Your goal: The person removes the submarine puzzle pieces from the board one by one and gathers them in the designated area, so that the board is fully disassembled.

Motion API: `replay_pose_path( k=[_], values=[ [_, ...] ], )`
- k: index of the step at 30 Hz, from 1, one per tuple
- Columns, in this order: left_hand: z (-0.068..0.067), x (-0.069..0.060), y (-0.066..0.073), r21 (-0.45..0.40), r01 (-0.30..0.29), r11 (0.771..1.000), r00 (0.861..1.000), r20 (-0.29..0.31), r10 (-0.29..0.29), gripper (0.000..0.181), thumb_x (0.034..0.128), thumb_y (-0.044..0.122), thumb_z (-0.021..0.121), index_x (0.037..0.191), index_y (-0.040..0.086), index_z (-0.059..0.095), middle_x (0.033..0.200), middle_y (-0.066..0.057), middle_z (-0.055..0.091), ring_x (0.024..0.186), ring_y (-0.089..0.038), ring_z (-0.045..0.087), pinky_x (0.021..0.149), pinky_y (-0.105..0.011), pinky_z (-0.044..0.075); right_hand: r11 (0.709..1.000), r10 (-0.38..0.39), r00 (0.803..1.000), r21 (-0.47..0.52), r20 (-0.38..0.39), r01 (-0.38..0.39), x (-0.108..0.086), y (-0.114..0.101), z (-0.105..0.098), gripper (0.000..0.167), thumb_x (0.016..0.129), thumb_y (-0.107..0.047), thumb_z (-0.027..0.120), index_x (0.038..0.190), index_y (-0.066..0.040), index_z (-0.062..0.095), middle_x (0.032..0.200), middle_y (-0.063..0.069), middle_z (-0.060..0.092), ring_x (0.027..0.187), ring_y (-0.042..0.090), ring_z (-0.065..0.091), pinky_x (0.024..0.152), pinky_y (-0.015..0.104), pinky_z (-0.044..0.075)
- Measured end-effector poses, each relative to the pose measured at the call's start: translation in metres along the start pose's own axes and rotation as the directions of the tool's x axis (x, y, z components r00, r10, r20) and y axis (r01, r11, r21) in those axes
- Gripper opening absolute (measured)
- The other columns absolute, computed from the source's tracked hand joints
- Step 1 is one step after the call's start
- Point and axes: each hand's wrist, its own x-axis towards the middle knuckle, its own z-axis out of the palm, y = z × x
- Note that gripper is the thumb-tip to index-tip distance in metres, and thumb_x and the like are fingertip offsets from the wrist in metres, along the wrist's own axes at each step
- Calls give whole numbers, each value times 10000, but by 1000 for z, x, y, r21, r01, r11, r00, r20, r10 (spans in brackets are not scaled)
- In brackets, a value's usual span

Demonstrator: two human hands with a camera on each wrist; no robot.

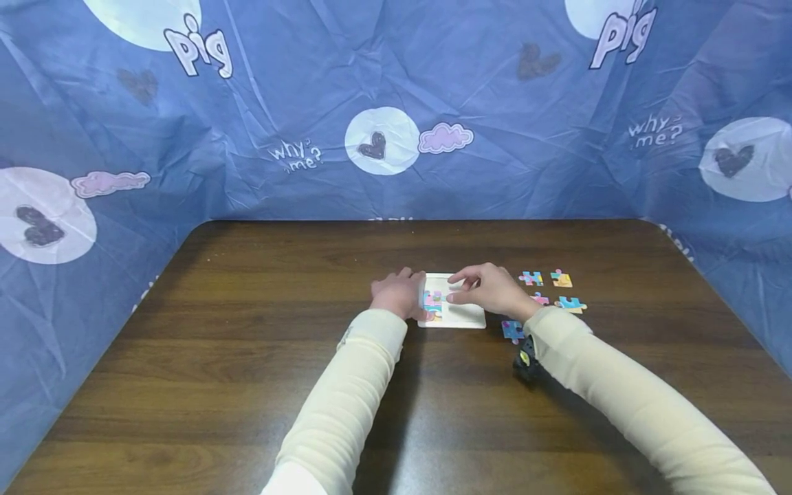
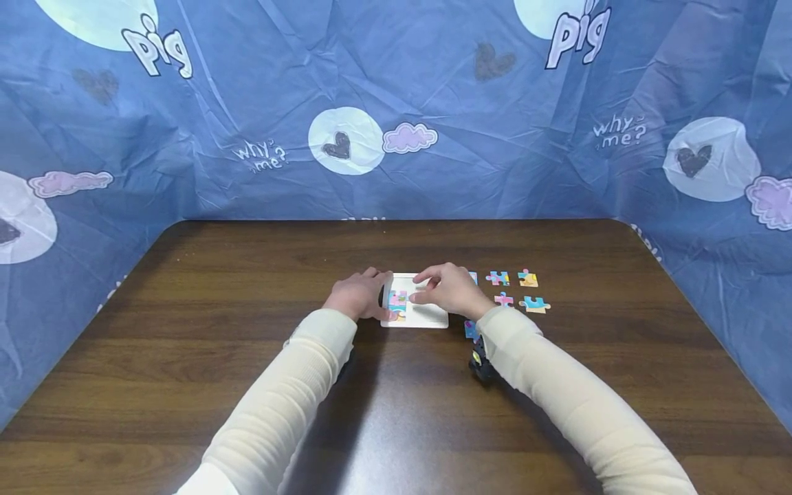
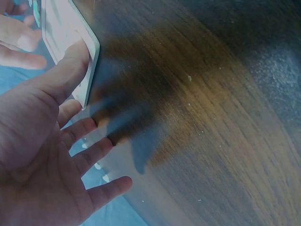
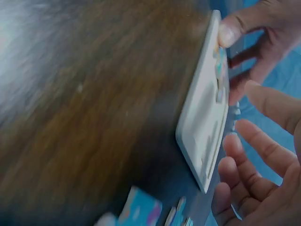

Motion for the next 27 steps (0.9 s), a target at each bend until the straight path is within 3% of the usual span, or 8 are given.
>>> replay_pose_path(
  k=[11,18,22,27],
  values=[
    [0,-1,0,4,-16,1000,1000,-14,16,829,891,376,795,1582,179,380,1569,-60,423,1384,-319,464,1110,-517,393,974,-26,1000,-225,3,26,13,-13,19,361,835,-203,837,1165,-70,775,829,49,673,765,188,557,650,310,454],
    [0,0,0,13,-15,1000,1000,-8,15,819,896,383,787,1579,181,383,1567,-58,426,1376,-314,472,1104,-510,399,970,-37,999,-239,6,37,14,-18,20,274,818,-166,848,1070,-74,794,727,30,606,691,186,526,606,306,415],
    [0,0,0,19,-19,1000,1000,-5,19,808,896,382,787,1572,179,395,1558,-57,436,1367,-309,481,1092,-509,410,962,-48,999,-271,-11,43,14,-20,21,277,800,-172,867,1047,-80,781,805,42,605,779,211,550,713,358,437],
    [0,1,0,18,-17,1000,1000,-1,17,811,898,389,782,1577,182,390,1562,-53,433,1367,-309,480,1085,-505,416,930,-90,996,-358,-19,77,14,-21,24,284,805,-215,866,1032,-94,746,923,53,615,942,264,566,854,440,425]
  ],
)
